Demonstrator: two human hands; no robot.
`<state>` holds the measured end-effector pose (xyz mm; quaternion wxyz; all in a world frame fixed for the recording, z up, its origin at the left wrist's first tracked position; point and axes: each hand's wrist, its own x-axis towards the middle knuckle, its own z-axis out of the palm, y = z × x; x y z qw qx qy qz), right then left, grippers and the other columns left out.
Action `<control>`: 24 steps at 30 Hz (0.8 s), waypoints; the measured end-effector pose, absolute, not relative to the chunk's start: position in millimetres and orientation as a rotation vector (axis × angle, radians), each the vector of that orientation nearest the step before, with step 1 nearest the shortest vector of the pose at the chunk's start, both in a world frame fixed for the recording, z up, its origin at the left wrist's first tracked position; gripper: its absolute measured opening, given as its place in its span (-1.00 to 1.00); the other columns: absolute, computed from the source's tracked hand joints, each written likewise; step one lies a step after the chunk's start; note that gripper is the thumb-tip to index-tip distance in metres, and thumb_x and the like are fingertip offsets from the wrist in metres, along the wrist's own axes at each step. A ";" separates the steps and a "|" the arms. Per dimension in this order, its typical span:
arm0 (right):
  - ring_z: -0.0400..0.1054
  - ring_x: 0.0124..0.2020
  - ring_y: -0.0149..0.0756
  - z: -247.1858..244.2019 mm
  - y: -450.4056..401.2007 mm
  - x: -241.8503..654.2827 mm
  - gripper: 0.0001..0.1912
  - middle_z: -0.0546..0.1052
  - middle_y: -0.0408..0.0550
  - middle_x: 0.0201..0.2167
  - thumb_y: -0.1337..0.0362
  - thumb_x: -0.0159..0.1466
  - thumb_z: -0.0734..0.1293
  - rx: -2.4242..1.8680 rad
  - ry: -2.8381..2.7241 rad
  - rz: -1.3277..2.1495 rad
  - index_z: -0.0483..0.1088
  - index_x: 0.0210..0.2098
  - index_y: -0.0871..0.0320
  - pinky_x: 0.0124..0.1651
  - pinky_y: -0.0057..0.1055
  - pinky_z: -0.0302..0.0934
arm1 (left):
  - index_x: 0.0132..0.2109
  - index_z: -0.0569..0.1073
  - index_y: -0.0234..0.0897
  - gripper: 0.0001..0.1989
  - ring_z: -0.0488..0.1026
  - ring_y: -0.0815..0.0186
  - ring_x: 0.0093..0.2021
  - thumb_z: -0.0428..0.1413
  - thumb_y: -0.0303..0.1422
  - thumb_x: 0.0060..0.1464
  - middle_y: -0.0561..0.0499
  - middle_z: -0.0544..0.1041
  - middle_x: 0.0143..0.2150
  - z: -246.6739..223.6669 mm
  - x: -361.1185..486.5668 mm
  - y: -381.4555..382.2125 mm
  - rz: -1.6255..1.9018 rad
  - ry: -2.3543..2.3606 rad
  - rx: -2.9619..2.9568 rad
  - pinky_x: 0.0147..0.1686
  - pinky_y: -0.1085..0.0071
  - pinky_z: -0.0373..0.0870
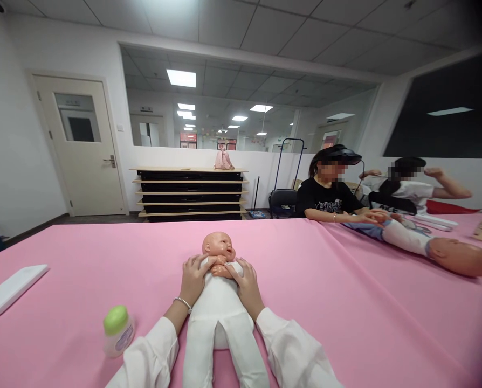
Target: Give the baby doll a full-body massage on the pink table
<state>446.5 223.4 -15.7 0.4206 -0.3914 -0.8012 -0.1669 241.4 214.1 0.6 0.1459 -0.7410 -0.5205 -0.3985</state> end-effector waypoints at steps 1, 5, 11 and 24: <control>0.07 0.15 -0.13 -15.5 223.3 446.7 -0.45 0.23 -0.04 0.11 0.44 0.23 0.11 -0.991 -2.005 -0.414 0.18 0.14 -0.22 0.12 0.03 0.01 | 0.02 0.43 0.00 -0.48 0.24 0.17 0.00 -0.06 -0.61 0.00 -0.01 0.43 0.03 0.5 241.5 214.2 -1.149 -1.494 -2.131 -0.08 0.22 0.17; 0.08 0.15 -0.12 -14.7 223.5 447.1 -0.43 0.24 -0.05 0.10 0.47 0.21 0.09 -1.000 -1.997 -0.397 0.20 0.12 -0.21 0.13 0.10 -0.05 | 0.02 0.44 0.00 -0.50 0.23 0.16 0.00 -0.06 -0.60 0.02 -0.02 0.43 0.03 -0.1 241.9 215.1 -1.152 -1.492 -2.141 -0.08 0.20 0.17; 0.09 0.14 -0.16 -14.1 224.0 446.5 -0.43 0.27 -0.07 0.08 0.49 0.17 0.12 -0.966 -1.952 -0.242 0.27 0.08 -0.15 0.13 -0.04 0.05 | 0.04 0.41 -0.04 -0.50 0.23 0.16 0.00 -0.08 -0.60 0.02 -0.03 0.42 0.04 0.0 241.9 215.2 -1.212 -1.539 -2.143 -0.06 0.19 0.17; 0.23 0.06 -0.14 -18.1 258.3 469.7 -0.54 0.27 0.11 0.09 0.25 0.27 0.18 -1.262 -0.911 0.208 0.11 0.15 0.19 0.06 -0.12 0.17 | 0.19 0.07 -0.34 -0.39 0.25 0.13 0.10 -0.01 -0.53 -0.05 -0.24 0.26 0.09 -16.6 230.8 234.8 -2.186 -2.000 -1.376 0.05 0.19 0.22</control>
